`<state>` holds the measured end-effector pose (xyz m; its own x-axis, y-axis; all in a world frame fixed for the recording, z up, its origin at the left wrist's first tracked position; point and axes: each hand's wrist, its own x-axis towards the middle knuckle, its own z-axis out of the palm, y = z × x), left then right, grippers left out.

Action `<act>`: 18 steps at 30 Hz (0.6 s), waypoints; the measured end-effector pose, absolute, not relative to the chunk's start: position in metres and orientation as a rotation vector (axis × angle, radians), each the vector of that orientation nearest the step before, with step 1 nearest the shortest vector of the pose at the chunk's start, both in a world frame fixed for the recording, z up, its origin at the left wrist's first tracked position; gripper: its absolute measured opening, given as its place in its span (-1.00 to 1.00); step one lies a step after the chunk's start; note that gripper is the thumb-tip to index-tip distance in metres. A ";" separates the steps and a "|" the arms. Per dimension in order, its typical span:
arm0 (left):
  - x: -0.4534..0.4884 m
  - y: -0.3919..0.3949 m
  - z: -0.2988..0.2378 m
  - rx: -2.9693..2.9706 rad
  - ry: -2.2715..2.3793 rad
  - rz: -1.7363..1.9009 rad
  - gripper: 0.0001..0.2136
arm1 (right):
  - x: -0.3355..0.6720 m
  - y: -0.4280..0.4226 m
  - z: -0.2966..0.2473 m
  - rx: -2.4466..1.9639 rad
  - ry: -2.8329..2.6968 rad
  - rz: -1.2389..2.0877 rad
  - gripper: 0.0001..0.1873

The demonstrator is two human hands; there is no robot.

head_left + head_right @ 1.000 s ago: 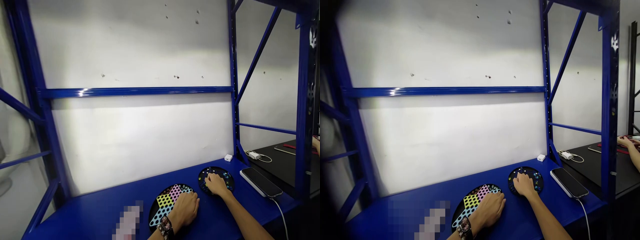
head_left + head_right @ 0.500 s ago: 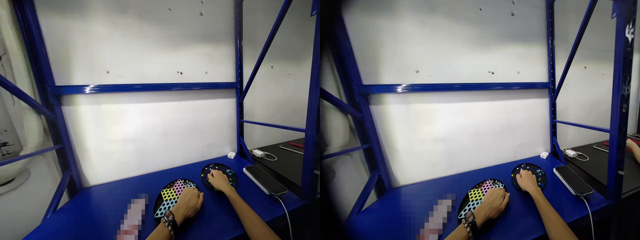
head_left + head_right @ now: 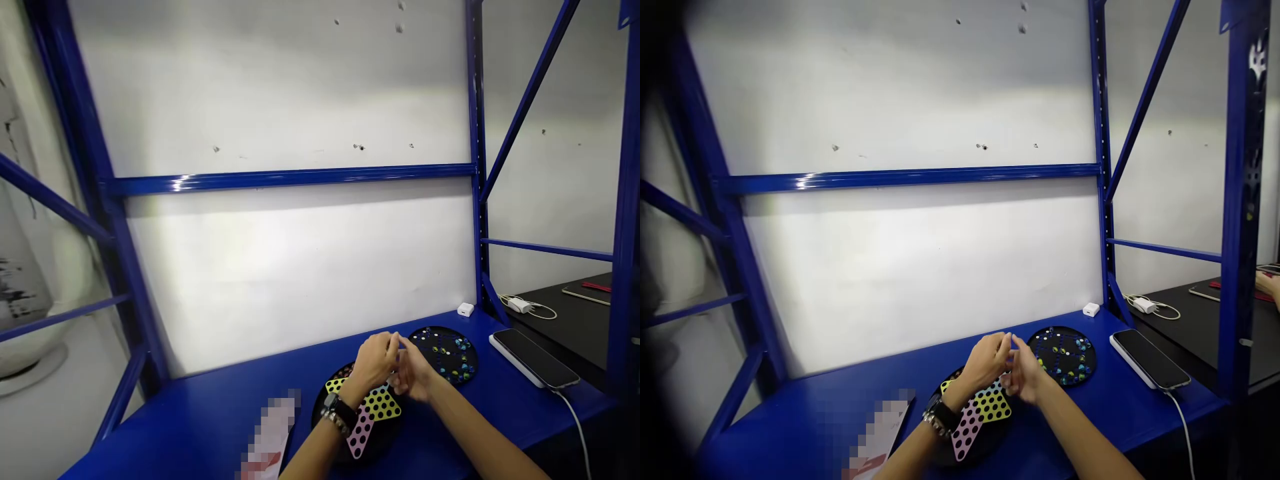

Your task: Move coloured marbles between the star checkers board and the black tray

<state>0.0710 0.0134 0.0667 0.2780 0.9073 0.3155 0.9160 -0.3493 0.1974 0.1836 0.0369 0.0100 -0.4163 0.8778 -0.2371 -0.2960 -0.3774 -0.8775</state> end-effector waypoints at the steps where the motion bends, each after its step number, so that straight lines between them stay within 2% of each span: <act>1: 0.075 0.016 0.069 -2.513 -1.727 -0.599 -0.54 | 0.176 0.035 0.012 -0.861 -0.864 1.968 -0.44; 3: 0.081 0.019 0.070 -2.539 -1.633 -0.571 -0.61 | 0.168 0.035 0.016 -0.768 -0.635 1.964 -0.46; 6: 0.087 0.019 0.068 -2.564 -1.563 -0.516 -0.65 | 0.169 0.043 0.017 -0.713 -0.512 1.879 -0.59; 12: 0.072 0.011 0.072 -2.684 -1.659 -0.722 -0.65 | 0.206 0.064 0.010 -0.831 -0.800 1.693 -0.70; 14: 0.058 0.008 0.068 -2.627 -1.767 -0.674 -0.62 | 0.226 0.069 0.007 -1.030 -1.051 1.426 -0.67; 18: 0.028 0.000 0.046 -2.495 -2.016 -0.017 -0.51 | 0.267 0.076 -0.004 -1.578 -1.679 0.496 -0.63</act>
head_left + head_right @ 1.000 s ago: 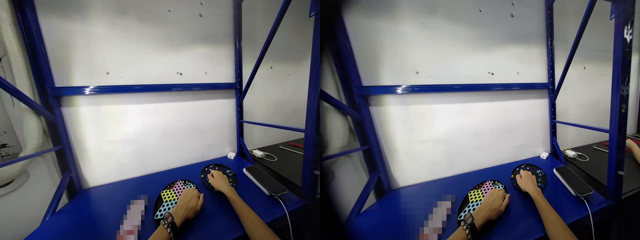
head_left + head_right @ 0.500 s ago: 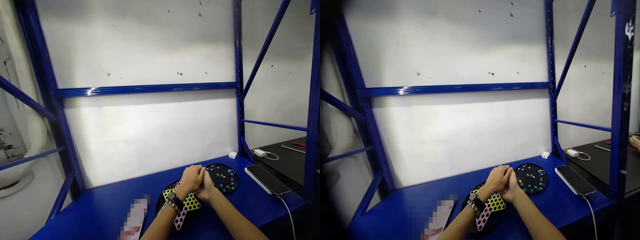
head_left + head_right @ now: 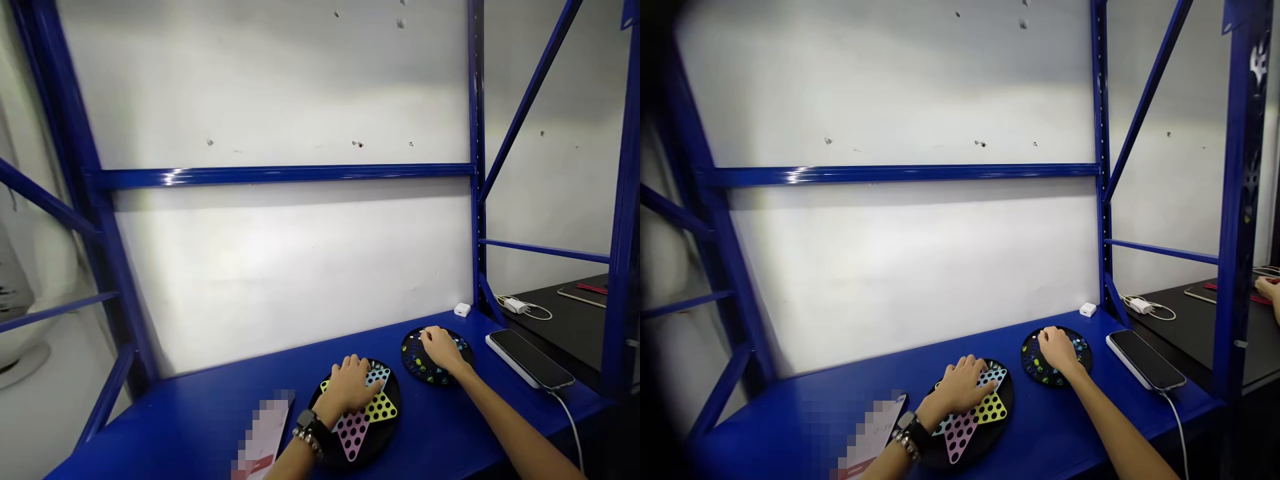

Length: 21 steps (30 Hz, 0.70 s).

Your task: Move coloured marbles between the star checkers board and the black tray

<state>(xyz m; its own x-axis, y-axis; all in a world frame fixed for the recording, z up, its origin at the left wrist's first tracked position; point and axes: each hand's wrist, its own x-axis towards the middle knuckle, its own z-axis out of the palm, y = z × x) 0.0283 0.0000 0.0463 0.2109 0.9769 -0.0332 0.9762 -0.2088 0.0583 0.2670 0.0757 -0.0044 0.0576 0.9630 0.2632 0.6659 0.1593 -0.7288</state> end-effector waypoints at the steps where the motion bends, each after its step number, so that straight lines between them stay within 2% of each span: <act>1: 0.024 -0.003 0.041 2.418 1.927 -0.007 -0.46 | 0.275 0.076 -0.008 -1.685 -1.788 0.332 -0.64; 5: 0.020 -0.011 0.031 2.477 1.863 0.009 -0.42 | 0.288 0.075 -0.023 -1.861 -2.075 0.113 -0.68; 10: 0.022 -0.011 0.040 2.428 1.743 -0.077 -0.41 | 0.274 0.072 -0.019 -1.796 -2.064 -0.048 -0.75; 16: 0.003 0.000 0.046 2.365 1.355 0.018 -0.35 | 0.226 0.053 -0.005 -1.343 -2.236 0.187 -0.72; 21: -0.009 0.003 0.033 2.248 1.302 0.217 -0.32 | 0.192 0.039 -0.007 -1.434 -2.395 0.160 -0.68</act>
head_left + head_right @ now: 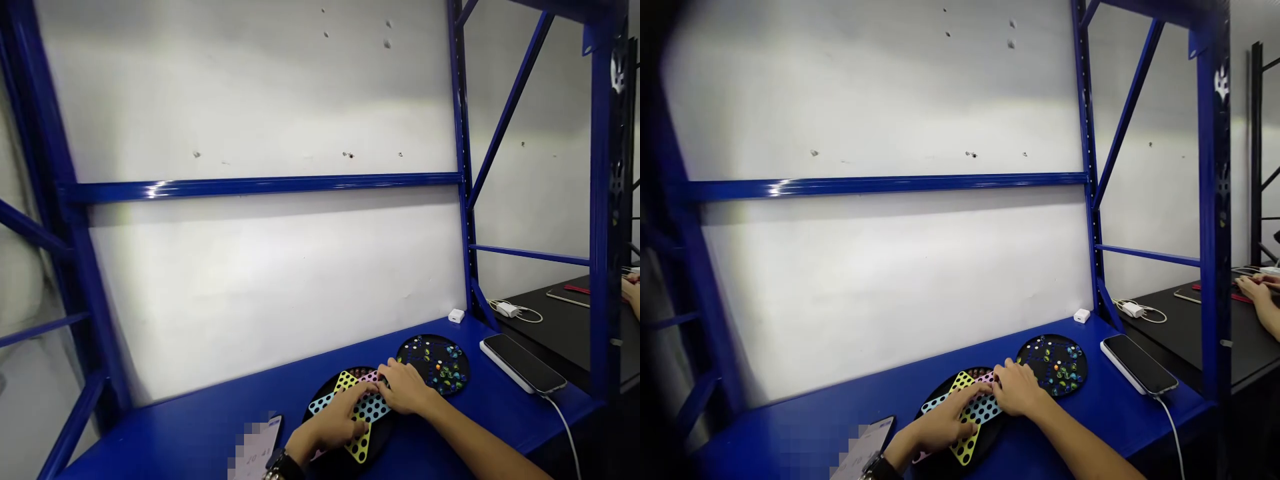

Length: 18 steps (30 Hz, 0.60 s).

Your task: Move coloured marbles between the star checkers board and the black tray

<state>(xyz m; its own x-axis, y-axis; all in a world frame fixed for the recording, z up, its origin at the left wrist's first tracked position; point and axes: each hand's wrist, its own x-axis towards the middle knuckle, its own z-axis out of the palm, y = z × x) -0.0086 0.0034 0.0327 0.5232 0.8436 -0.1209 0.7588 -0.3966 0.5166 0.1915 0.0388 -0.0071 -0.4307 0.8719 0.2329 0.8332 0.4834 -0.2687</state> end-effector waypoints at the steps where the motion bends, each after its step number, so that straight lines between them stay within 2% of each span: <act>1: -0.009 0.003 0.030 2.247 1.307 0.250 -0.34 | 0.188 0.038 -0.008 -1.459 -2.408 0.135 -0.67; 13: -0.008 0.002 0.021 2.271 1.320 0.314 -0.46 | 0.180 0.041 -0.002 -1.541 -2.583 0.010 -0.58; 18: -0.012 0.006 0.014 2.278 1.328 0.314 -0.45 | 0.180 0.041 0.000 -1.512 -2.635 -0.009 -0.56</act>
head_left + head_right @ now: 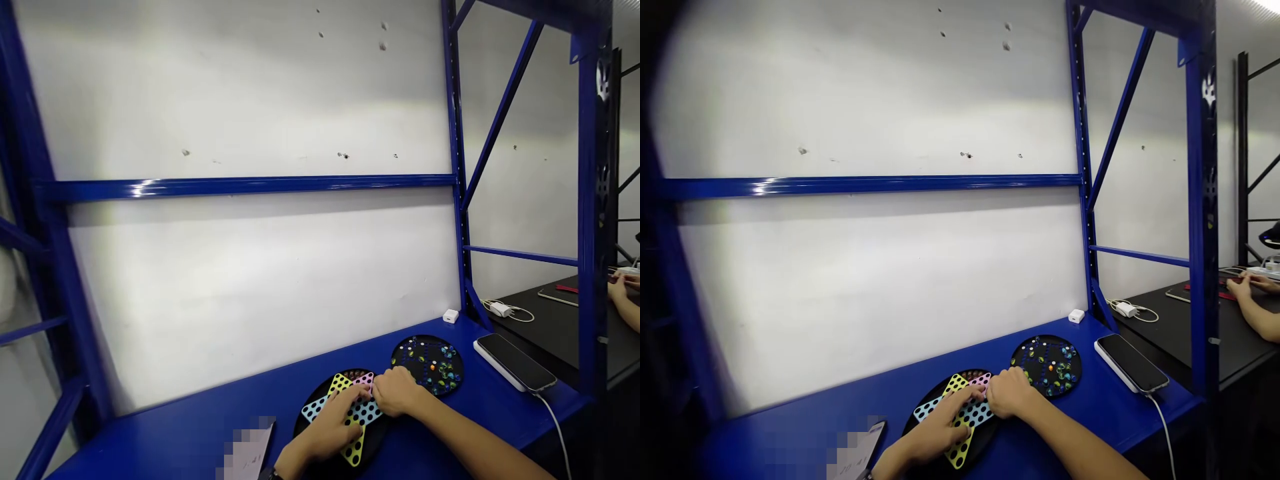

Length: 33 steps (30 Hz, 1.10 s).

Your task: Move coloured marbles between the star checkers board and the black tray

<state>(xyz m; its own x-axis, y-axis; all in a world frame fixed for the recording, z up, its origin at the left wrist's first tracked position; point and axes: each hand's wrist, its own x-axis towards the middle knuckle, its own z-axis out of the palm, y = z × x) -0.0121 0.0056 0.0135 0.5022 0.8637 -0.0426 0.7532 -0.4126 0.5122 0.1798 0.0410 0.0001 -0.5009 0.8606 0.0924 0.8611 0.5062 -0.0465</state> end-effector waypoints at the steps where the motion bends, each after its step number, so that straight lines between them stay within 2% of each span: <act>1: -0.012 0.006 0.013 2.279 1.325 0.305 -0.44 | 0.180 0.041 0.000 -1.516 -2.624 -0.013 -0.54; 14: -0.009 0.001 0.023 2.261 1.372 0.276 -0.48 | 0.183 0.047 -0.007 -1.546 -2.458 0.027 -0.49; 21: -0.011 -0.003 0.027 2.224 1.379 0.305 -0.51 | 0.207 0.070 -0.008 -1.505 -2.035 0.296 -0.31; 24: -0.004 -0.002 0.030 2.266 1.433 0.316 -0.51 | 0.233 0.078 -0.007 -1.612 -1.934 0.246 -0.35; 28: 0.019 0.007 0.035 2.424 1.668 0.318 -0.66 | 0.264 0.081 -0.011 -1.748 -1.905 0.167 -0.49; 33: 0.052 0.027 0.046 2.444 1.826 0.029 -0.78 | 0.282 0.085 -0.014 -1.759 -1.784 0.301 -0.42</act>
